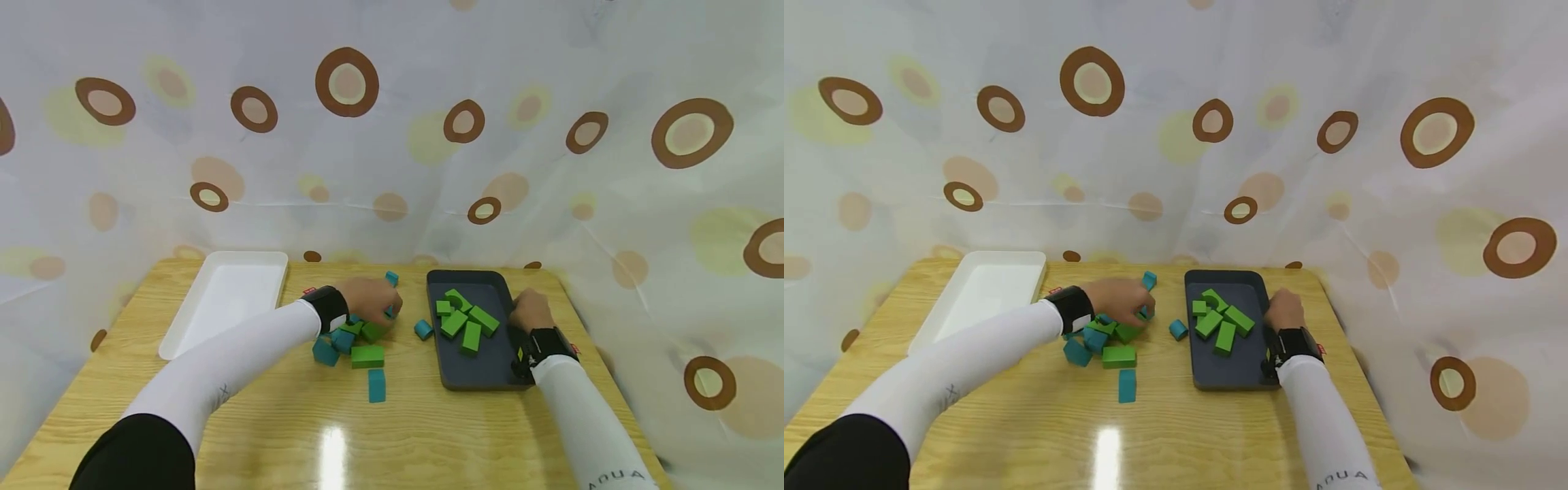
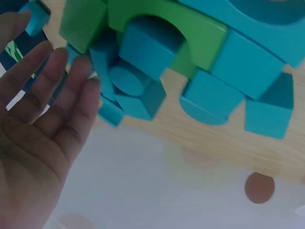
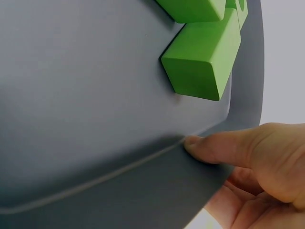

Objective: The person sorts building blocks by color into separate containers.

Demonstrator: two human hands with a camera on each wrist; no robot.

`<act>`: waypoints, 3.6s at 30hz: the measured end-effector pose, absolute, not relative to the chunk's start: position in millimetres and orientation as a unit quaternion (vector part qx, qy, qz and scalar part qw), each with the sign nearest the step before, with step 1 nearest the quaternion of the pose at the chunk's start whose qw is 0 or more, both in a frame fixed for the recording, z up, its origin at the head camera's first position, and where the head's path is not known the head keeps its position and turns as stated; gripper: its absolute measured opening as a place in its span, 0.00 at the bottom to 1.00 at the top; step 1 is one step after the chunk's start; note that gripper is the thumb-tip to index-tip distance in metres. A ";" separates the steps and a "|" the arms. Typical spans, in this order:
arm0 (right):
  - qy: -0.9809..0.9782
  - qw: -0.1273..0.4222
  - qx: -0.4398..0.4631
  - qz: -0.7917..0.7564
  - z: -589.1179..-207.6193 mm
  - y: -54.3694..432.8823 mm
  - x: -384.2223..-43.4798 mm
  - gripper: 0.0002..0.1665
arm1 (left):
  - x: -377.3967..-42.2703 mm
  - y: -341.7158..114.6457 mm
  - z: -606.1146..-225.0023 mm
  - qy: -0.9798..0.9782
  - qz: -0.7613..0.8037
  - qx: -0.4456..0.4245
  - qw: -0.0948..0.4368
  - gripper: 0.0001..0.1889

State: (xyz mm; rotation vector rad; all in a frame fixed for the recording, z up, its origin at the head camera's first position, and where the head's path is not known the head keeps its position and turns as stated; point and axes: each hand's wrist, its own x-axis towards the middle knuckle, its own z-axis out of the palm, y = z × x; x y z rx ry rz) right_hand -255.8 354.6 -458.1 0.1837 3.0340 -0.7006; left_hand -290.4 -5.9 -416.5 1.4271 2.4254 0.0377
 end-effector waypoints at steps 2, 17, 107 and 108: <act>0.973 0.010 0.058 -0.223 -458.0 354.7 -255.5 0.23 | -284.0 -0.4 -418.3 0.850 0.007 0.499 0.168 0.14; 0.972 0.015 0.076 -0.223 -459.5 358.3 -257.6 0.26 | -270.1 6.4 -434.4 0.885 0.041 0.439 0.148 0.05; 0.974 -0.019 0.088 -0.207 -459.0 353.5 -258.9 0.26 | -236.9 -32.0 -430.2 0.888 0.061 0.409 0.201 0.43; 0.974 -0.019 0.090 -0.209 -459.2 352.7 -259.1 0.26 | -235.7 -30.4 -430.7 0.883 0.056 0.419 0.202 0.40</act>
